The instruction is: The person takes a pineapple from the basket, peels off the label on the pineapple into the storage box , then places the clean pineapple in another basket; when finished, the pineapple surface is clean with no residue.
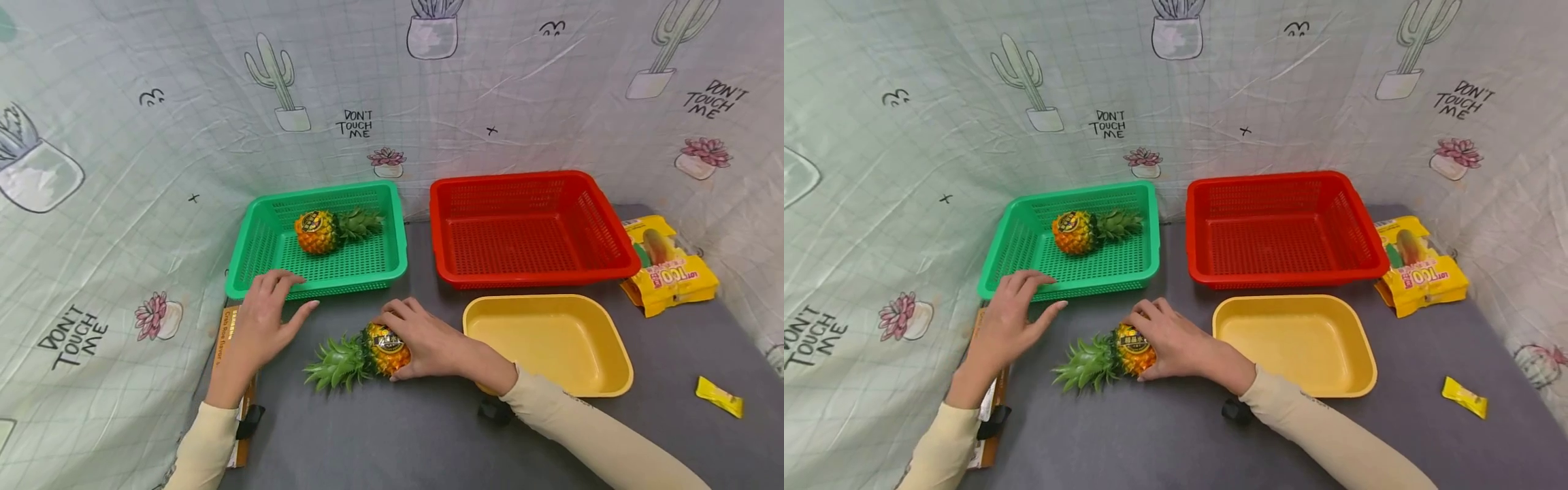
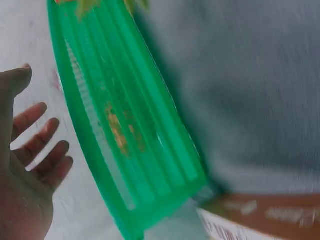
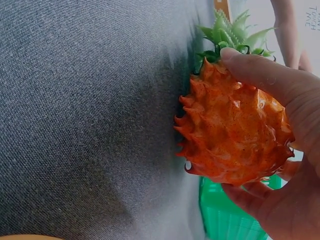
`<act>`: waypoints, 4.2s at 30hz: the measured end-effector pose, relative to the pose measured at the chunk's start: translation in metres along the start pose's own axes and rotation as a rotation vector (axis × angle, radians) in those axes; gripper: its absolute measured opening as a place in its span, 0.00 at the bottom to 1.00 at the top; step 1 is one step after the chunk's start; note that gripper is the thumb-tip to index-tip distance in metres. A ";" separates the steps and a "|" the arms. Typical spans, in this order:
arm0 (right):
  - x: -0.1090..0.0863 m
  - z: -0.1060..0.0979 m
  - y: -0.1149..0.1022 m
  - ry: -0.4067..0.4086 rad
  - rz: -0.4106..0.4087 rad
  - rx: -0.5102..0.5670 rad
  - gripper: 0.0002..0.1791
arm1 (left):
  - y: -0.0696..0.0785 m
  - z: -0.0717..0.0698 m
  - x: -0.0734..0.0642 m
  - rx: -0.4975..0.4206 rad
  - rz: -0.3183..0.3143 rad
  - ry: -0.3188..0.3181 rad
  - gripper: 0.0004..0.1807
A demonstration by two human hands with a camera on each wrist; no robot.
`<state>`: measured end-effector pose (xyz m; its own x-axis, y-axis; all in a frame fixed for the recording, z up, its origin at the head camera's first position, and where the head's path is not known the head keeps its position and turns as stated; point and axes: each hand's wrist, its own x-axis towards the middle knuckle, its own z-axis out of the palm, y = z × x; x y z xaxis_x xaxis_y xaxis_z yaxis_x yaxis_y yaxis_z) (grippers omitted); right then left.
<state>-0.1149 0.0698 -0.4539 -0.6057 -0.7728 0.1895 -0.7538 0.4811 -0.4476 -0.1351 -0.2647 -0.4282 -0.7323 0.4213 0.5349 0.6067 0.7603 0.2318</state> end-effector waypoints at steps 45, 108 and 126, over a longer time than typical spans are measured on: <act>-0.003 -0.004 -0.003 -0.015 0.020 0.036 0.52 | 0.080 0.062 -0.029 -0.139 0.017 -0.274 0.40; -0.005 -0.039 -0.018 0.267 0.128 0.273 0.10 | 0.080 0.065 -0.031 -0.115 0.038 -0.279 0.38; -0.044 -0.092 0.022 0.233 0.273 0.343 0.09 | 0.082 0.065 -0.031 -0.096 0.023 -0.316 0.39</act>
<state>-0.1279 0.1519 -0.3918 -0.8395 -0.5060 0.1980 -0.4563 0.4587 -0.7625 -0.0827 -0.1828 -0.4787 -0.7684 0.5820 0.2661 0.6398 0.7049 0.3062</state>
